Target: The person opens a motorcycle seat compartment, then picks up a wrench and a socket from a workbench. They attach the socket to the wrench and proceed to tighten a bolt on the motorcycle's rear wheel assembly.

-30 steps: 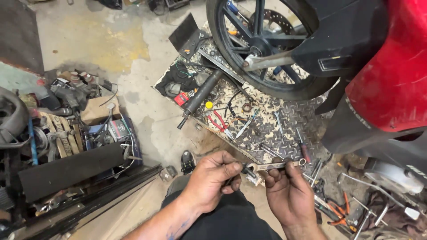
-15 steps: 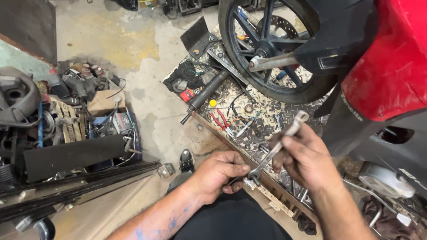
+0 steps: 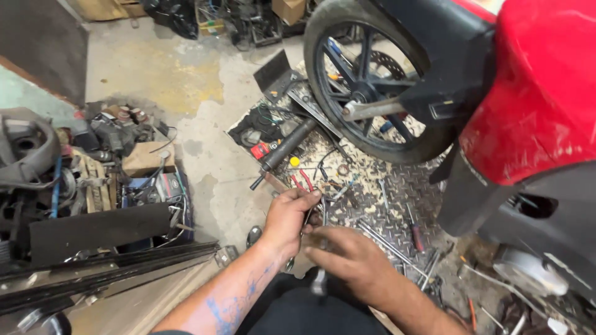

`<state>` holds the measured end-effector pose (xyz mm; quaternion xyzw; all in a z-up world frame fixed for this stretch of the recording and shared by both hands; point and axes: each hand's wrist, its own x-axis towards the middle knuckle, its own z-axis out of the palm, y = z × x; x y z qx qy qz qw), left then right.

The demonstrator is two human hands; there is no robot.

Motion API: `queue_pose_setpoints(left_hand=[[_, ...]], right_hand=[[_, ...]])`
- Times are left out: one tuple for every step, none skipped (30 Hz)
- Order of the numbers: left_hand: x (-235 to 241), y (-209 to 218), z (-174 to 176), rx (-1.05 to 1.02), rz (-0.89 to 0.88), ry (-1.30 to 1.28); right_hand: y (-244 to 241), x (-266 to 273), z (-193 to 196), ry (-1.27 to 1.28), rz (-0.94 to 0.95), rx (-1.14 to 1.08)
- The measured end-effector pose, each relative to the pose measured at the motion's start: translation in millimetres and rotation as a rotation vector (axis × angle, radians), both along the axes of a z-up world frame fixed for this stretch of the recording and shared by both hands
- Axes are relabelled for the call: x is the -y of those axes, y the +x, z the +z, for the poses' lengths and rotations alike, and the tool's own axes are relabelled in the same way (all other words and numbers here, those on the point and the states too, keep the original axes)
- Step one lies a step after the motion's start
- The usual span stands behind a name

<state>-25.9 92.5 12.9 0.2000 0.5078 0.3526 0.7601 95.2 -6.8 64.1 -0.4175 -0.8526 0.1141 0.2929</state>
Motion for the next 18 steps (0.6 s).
queue_pose_setpoints(left_hand=[[-4.0, -1.2, 5.8, 0.090, 0.039, -0.085], [-5.3, -4.3, 15.7, 0.090, 0.045, -0.079], [-6.3, -6.6, 25.5, 0.086, 0.019, -0.095], [-7.1, -7.8, 35.2, 0.081, -0.013, -0.111], [-6.7, -7.7, 39.3, 0.082, -0.013, -0.106], [-5.1, -7.8, 42.9, 0.076, -0.053, -0.102], [-3.3, -7.4, 46.2, 0.069, -0.093, -0.098], [-0.9, -5.5, 43.0, 0.067, -0.098, -0.099], [1.6, -3.2, 39.6, 0.152, -0.119, -0.096], [4.2, -1.2, 36.2, 0.237, -0.141, -0.094], [6.1, -0.2, 35.3, 0.236, -0.146, -0.095], [8.5, 1.5, 34.3, 0.260, -0.159, -0.074], [10.9, 3.0, 33.2, 0.285, -0.173, -0.053], [11.5, 2.2, 38.2, 0.285, -0.179, -0.053], [12.0, 0.6, 43.2, 0.278, -0.226, -0.033], [12.9, -2.4, 48.4, 0.272, -0.267, -0.012], [13.8, -3.9, 49.6, 0.272, -0.267, -0.013], [15.0, -4.7, 50.3, 0.254, -0.312, 0.058]], right_hand=[[8.2, 6.7, -12.4, -0.043, -0.036, -0.195], [14.3, 14.1, -34.0, -0.038, -0.030, -0.195], [21.3, 21.3, -55.9, -0.053, -0.129, -0.223], [28.8, 29.2, -77.7, -0.069, -0.234, -0.251], [35.7, 36.0, -91.8, -0.064, -0.233, -0.251], [42.6, 44.2, -106.1, -0.182, -0.252, -0.421], [49.8, 52.5, -120.7, -0.302, -0.270, -0.590], [45.5, 52.5, -107.2, -0.302, -0.274, -0.592], [41.5, 52.5, -93.9, -0.420, -0.198, -0.764], [37.3, 52.7, -80.6, -0.537, -0.120, -0.934], [40.5, 55.9, -84.4, -0.535, -0.124, -0.937], [43.6, 60.6, -88.0, -0.741, -0.140, -1.240], [46.5, 65.4, -91.6, -0.943, -0.155, -1.544], [50.3, 63.5, -80.1, -0.938, -0.159, -1.547], [53.5, 61.7, -68.4, -0.916, -0.190, -1.527], [56.0, 59.3, -56.4, -0.899, -0.219, -1.503], [65.4, 57.9, -56.2, -0.899, -0.219, -1.504], [75.5, 57.1, -56.1, -0.911, -0.308, -1.269]])
